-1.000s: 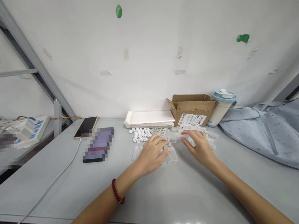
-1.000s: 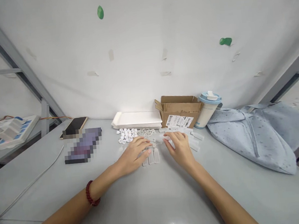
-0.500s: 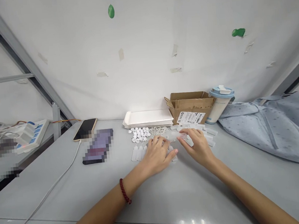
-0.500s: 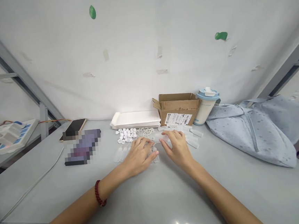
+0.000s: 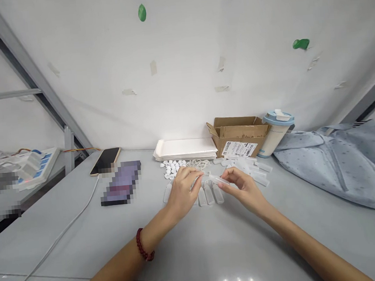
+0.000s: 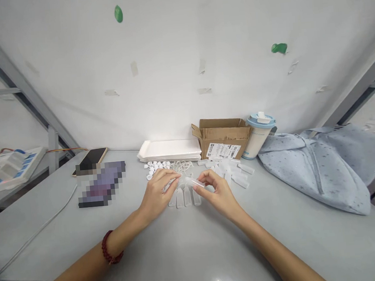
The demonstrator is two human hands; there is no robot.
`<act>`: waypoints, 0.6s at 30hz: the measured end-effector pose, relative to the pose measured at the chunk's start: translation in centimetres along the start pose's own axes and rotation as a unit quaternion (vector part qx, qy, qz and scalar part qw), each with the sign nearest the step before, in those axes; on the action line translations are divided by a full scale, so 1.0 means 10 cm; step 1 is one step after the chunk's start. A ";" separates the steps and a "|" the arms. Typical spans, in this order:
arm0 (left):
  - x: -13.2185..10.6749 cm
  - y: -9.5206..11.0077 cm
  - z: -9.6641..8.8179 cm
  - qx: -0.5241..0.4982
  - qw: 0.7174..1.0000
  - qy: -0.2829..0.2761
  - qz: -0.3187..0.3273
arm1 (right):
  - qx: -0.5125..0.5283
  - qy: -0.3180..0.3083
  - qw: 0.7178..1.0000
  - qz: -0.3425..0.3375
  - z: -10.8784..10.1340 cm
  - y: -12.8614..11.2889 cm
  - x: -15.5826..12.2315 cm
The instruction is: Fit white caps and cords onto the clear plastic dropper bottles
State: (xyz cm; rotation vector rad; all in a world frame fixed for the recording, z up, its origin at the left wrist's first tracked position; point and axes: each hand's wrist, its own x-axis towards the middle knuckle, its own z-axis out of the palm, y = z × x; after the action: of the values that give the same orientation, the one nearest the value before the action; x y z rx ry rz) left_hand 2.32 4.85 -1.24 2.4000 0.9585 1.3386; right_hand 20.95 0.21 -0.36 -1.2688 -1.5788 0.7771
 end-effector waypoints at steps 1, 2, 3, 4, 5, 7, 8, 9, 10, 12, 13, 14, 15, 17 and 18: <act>0.00 0.01 0.00 -0.005 1.000 0.003 0.008 | 0.009 -0.009 1.000 0.006 0.02 -0.01 -0.01; -0.01 0.02 0.00 -0.010 1.000 0.005 0.013 | 0.015 -0.015 1.000 0.010 0.03 -0.02 -0.02; -0.01 0.04 0.01 -0.015 1.000 0.005 0.014 | 0.018 -0.018 1.000 0.014 0.04 -0.03 -0.03; -0.01 0.05 0.01 -0.020 1.000 0.006 0.008 | 0.018 -0.017 1.000 0.016 0.05 -0.04 -0.04; -0.02 0.06 0.01 -0.026 1.000 0.008 -0.001 | 0.015 -0.015 1.000 0.017 0.06 -0.04 -0.04; -0.03 0.09 0.00 -0.041 0.999 0.013 -0.020 | 0.007 -0.009 1.000 0.019 0.07 -0.05 -0.05; -0.03 0.10 0.00 -0.051 0.998 0.013 -0.025 | 0.004 -0.006 1.000 0.020 0.07 -0.04 -0.06; -0.03 0.11 0.00 -0.063 0.998 0.009 -0.026 | 0.002 -0.005 1.000 0.021 0.07 -0.04 -0.06; -0.04 0.12 0.00 -0.074 0.997 0.003 -0.025 | -0.001 -0.004 1.000 0.020 0.07 -0.04 -0.06; -0.04 0.13 -0.01 -0.094 0.995 -0.007 -0.022 | -0.010 -0.004 1.000 0.018 0.07 -0.03 -0.06; -0.04 0.14 -0.01 -0.101 0.995 -0.011 -0.022 | -0.017 -0.005 1.000 0.016 0.07 -0.02 -0.06; -0.04 0.14 0.00 -0.106 0.994 -0.014 -0.022 | -0.023 -0.008 1.000 0.014 0.07 -0.02 -0.06; -0.04 0.14 0.00 -0.111 0.993 -0.016 -0.022 | -0.028 -0.014 0.999 0.014 0.08 -0.02 -0.07; -0.05 0.14 0.01 -0.121 0.992 -0.020 -0.022 | -0.031 -0.031 0.999 0.011 0.09 -0.02 -0.08; -0.06 0.14 0.01 -0.125 0.992 -0.022 -0.022 | -0.031 -0.038 0.999 0.008 0.09 -0.03 -0.08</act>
State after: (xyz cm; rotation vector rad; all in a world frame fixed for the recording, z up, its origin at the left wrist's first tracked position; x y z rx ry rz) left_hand 2.84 3.41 -0.99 2.1975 0.7768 1.3004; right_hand 20.01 -0.57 -0.67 -1.3116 -1.6675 0.7999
